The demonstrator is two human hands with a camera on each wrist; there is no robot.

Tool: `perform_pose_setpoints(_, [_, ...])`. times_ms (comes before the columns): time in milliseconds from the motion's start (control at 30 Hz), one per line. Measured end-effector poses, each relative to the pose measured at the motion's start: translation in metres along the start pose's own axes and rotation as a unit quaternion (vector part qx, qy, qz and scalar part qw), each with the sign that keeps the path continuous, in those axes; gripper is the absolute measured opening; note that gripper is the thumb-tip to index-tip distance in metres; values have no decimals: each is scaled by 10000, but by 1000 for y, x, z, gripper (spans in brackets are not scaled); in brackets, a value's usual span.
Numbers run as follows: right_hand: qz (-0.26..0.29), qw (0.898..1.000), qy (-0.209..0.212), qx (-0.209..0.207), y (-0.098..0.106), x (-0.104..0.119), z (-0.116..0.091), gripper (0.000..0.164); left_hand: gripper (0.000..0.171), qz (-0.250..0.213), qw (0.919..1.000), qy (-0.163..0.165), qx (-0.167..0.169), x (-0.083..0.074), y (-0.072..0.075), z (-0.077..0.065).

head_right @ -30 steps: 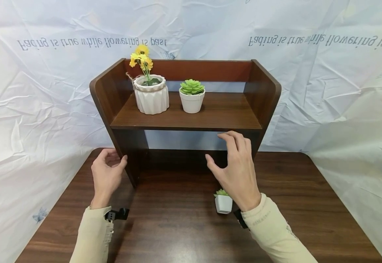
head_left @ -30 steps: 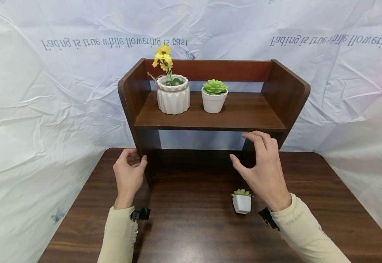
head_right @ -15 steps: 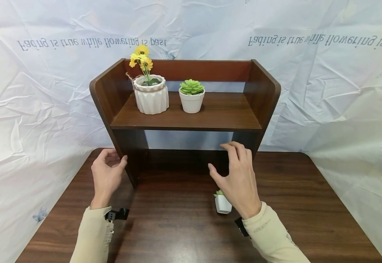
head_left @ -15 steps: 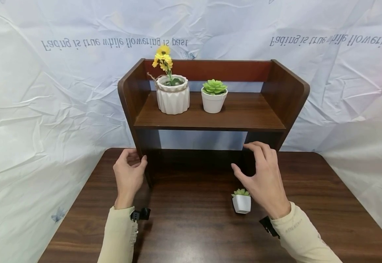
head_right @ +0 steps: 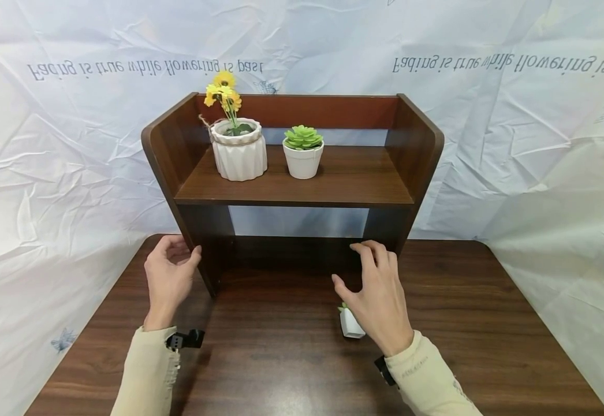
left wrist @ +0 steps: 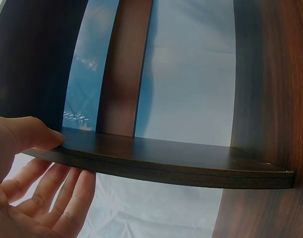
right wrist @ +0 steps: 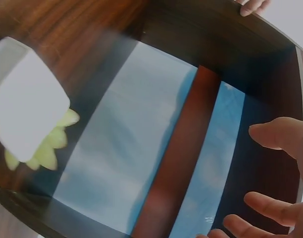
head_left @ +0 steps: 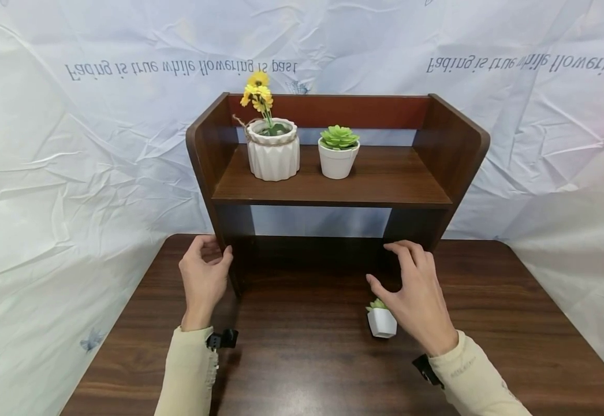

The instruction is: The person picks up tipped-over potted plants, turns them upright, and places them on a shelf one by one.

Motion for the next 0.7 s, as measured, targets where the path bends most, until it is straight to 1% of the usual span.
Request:
perform_pose_setpoints(367, [-232,9984,-257,454,-21,-16,-17,58,24,-2,10000,-5,8,-1,0,0])
perform_pose_setpoints(700, [-283,9949,-547,796,-39,-32,-33,57,24,-19,10000,7,7,-1,0,0])
Point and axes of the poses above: each hand's wrist, its own z-axis towards the middle knuckle, its own y-axis out of the back of the hand, x = y × z, the point moved 9 cm from there along z, towards the middle knuckle, and after that the axes turned 10 degrees about -y, right-handed, at the moved point
